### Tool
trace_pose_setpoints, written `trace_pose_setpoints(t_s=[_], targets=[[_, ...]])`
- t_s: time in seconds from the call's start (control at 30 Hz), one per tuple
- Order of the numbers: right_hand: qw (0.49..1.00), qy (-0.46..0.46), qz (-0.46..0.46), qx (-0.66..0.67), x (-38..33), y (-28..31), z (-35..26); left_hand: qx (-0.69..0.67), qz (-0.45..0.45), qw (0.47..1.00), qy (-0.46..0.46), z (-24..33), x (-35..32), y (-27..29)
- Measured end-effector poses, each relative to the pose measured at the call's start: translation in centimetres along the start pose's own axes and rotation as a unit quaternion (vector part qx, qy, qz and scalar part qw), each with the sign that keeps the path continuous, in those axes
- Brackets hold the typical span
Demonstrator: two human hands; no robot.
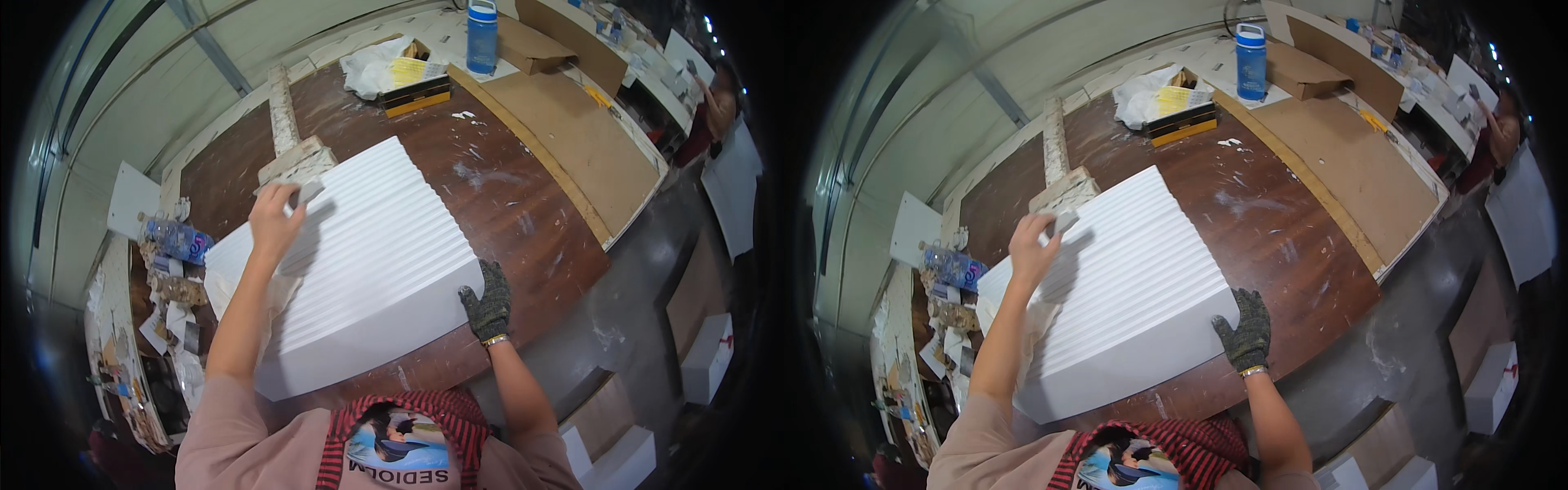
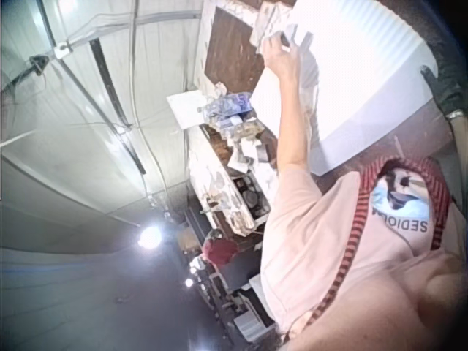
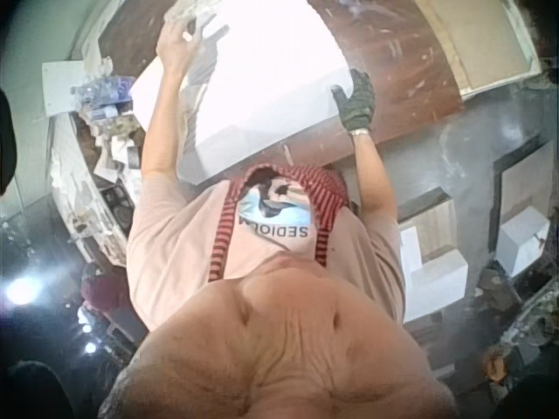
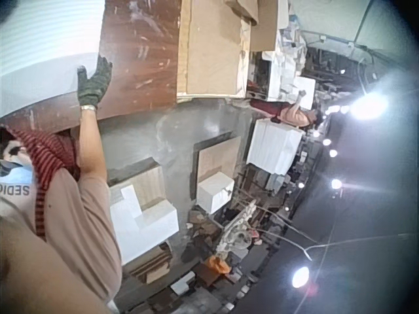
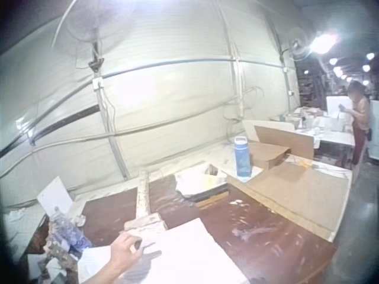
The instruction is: The person cleans a white corrugated foam panel on a workbench using a cloth and a small scraper. They wipe the surface and edges repeatedly, occasionally scraping off residue, and rotate the panel to access different sides.
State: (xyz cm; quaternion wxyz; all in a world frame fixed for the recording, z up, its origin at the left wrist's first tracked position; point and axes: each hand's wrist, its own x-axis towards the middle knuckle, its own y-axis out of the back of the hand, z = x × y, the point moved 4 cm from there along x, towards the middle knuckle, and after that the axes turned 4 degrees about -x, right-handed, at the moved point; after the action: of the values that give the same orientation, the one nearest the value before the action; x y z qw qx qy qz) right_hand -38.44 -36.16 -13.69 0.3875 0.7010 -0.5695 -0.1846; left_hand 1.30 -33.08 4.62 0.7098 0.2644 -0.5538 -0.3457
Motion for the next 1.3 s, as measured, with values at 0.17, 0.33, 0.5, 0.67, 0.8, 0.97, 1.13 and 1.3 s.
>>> trace_pose_setpoints(t_s=[0.17,0.33,0.5,0.67,0.8,0.97,1.13,1.3], targets=[[0.999,-0.029,0.009,-0.013,-0.5,-1.3,1.7,-0.084,0.038,0.987,0.129,-1.5,-10.8,9.1],[0.994,-0.104,-0.039,-0.012,0.3,-3.4,5.2,0.011,0.143,0.957,0.252,-3.4,-23.8,18.1],[0.993,-0.063,-0.055,-0.087,2.0,-2.9,6.7,0.096,0.25,0.877,0.399,-6.0,-38.5,26.2],[0.898,0.07,-0.121,-0.418,2.7,-1.4,6.4,0.23,0.265,0.772,0.53,-9.9,-51.9,31.4],[0.989,-0.045,-0.082,-0.117,3.3,0.2,7.1,0.282,0.215,0.722,0.594,-13.3,-57.8,31.8],[0.997,-0.042,0.052,-0.036,1.1,2.9,9.9,0.154,0.246,0.781,0.553,-15.9,-54.1,30.9],[0.98,-0.18,0.085,-0.029,-5.0,7.1,20.6,-0.463,0.379,0.679,0.425,-15.9,-43.3,29.2],[0.912,-0.401,-0.045,-0.078,-15.8,10.4,30.3,-0.555,0.302,0.708,0.316,-14.0,-32.8,30.4]])
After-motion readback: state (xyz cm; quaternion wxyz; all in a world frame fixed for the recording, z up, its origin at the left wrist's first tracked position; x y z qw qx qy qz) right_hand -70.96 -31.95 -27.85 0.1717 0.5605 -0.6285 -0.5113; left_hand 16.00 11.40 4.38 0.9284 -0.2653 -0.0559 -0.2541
